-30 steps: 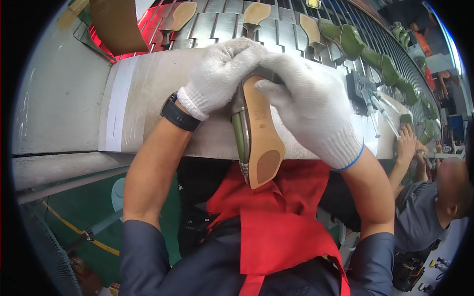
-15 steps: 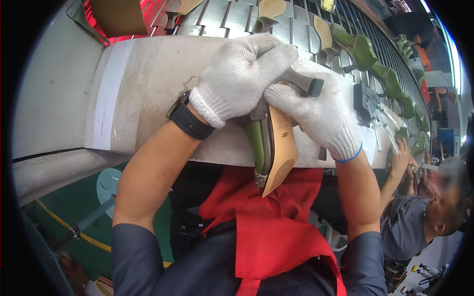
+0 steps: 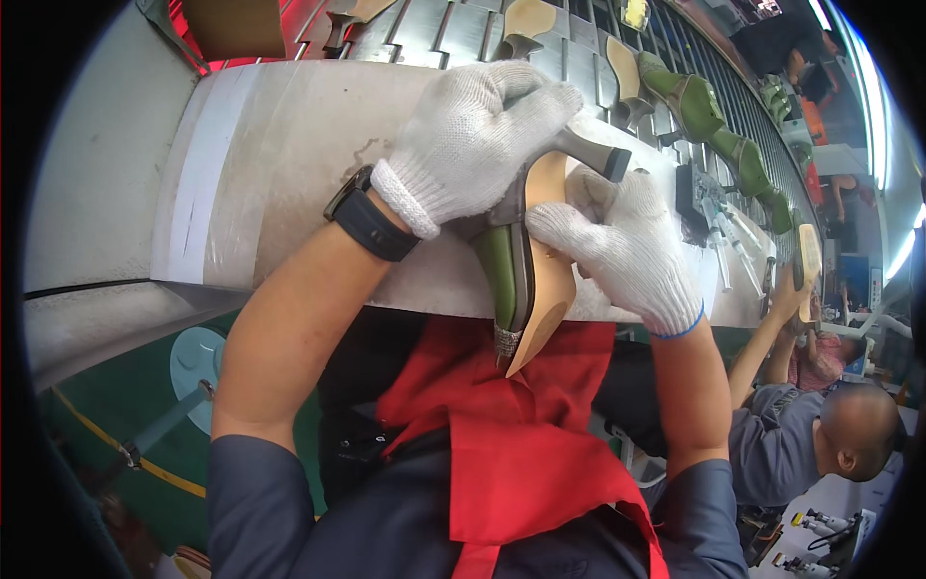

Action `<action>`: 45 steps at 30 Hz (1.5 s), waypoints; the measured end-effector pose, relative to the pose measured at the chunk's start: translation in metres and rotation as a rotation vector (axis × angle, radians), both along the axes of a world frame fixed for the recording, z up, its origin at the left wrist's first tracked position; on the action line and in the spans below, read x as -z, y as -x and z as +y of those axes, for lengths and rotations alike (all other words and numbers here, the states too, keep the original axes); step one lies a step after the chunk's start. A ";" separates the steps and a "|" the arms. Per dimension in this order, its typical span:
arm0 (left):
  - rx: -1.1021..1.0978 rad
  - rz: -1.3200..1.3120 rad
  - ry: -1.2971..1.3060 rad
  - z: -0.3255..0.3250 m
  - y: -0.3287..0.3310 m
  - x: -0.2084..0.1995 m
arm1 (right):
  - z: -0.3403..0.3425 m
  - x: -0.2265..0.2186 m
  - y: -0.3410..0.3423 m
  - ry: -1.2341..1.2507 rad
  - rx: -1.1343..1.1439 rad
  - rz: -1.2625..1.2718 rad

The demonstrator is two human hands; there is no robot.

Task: The person assembles high-heeled shoes by aligning and pressing soles onto shoe uppers on lasts by hand, hammering along the edges and heels with a hammer, and placing the assembled shoes onto the conveyor.

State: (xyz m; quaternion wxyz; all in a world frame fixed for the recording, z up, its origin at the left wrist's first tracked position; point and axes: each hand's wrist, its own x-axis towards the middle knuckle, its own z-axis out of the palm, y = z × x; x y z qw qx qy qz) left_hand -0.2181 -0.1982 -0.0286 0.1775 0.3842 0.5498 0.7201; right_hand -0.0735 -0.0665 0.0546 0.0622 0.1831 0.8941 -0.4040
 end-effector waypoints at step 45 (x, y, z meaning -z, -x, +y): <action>-0.385 0.514 0.431 -0.080 -0.102 0.005 | 0.065 0.059 -0.009 -0.648 -0.461 0.772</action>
